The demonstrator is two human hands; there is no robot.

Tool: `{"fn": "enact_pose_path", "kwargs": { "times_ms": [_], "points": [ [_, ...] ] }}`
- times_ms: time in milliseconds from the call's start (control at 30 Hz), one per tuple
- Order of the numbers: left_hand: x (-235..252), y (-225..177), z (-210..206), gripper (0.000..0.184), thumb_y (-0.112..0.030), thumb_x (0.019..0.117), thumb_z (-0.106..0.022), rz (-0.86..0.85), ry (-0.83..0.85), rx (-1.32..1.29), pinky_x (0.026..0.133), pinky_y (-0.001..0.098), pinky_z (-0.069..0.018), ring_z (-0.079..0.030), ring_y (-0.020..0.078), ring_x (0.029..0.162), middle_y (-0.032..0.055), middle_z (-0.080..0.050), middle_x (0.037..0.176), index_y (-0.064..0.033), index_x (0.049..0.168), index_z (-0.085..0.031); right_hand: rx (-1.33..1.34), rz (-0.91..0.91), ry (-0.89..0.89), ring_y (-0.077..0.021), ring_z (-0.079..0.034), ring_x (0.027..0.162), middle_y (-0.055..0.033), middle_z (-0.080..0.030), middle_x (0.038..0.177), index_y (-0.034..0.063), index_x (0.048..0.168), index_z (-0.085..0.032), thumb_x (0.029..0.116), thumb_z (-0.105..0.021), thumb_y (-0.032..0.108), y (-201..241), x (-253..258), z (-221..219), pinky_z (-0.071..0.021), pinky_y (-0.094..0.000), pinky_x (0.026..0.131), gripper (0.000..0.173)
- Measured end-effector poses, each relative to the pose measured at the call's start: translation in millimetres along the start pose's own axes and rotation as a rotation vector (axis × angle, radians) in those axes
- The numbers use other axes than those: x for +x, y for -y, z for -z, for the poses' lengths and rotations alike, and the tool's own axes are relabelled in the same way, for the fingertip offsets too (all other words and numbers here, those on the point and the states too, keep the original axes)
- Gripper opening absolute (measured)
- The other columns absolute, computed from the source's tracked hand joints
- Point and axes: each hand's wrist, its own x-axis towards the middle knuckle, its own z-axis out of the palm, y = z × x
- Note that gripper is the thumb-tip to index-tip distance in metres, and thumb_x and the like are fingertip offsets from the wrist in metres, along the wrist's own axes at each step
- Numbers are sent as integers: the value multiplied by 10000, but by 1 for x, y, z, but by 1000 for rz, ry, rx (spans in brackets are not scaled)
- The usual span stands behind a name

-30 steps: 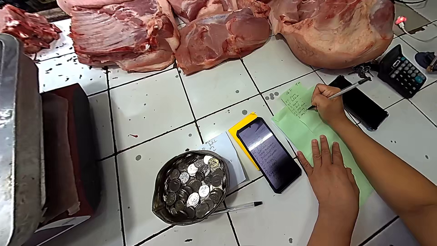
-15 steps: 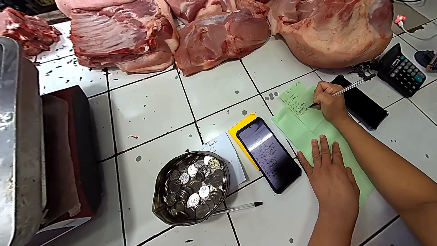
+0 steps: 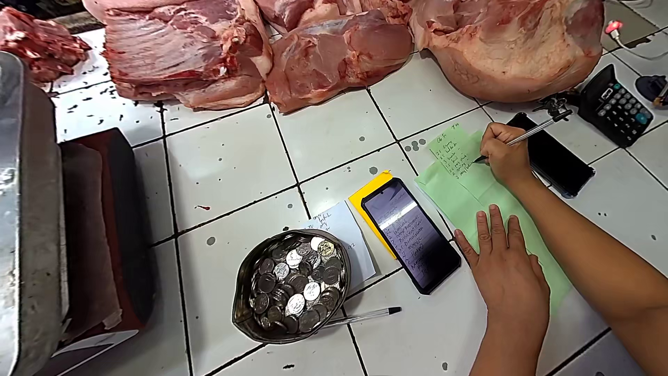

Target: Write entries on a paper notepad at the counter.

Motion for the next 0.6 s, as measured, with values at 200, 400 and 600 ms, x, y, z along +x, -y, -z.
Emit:
{"fn": "enact_pose_path", "kwargs": {
  "times_ms": [200, 400, 600],
  "points": [
    [0, 0, -1, 585, -257, 932, -650, -11, -23, 2, 1197, 683, -60, -303, 300, 1537, 40, -399, 1630, -160, 1499, -540, 1, 5, -35, 50, -347, 464, 127, -395, 534, 179, 640, -422, 832, -471, -15, -1, 0, -1, -271, -138, 462, 277],
    [-1, 1, -1, 570, -247, 933, -649, -16, -34, -8, 1195, 689, -76, -317, 311, 1530, 49, -410, 1623, -153, 1487, -554, -40, -4, -46, 44, -329, 472, 119, -370, 540, 172, 638, -410, 834, -468, -9, 1, 1, -1, -254, -148, 469, 273],
    [-1, 1, -1, 577, -239, 926, -656, -14, -35, -10, 1197, 685, -75, -315, 307, 1532, 45, -408, 1624, -153, 1487, -554, -23, 6, -84, 44, -328, 479, 123, -363, 547, 171, 644, -406, 840, -459, -16, -1, 2, -1, -261, -147, 477, 276]
  ]
}}
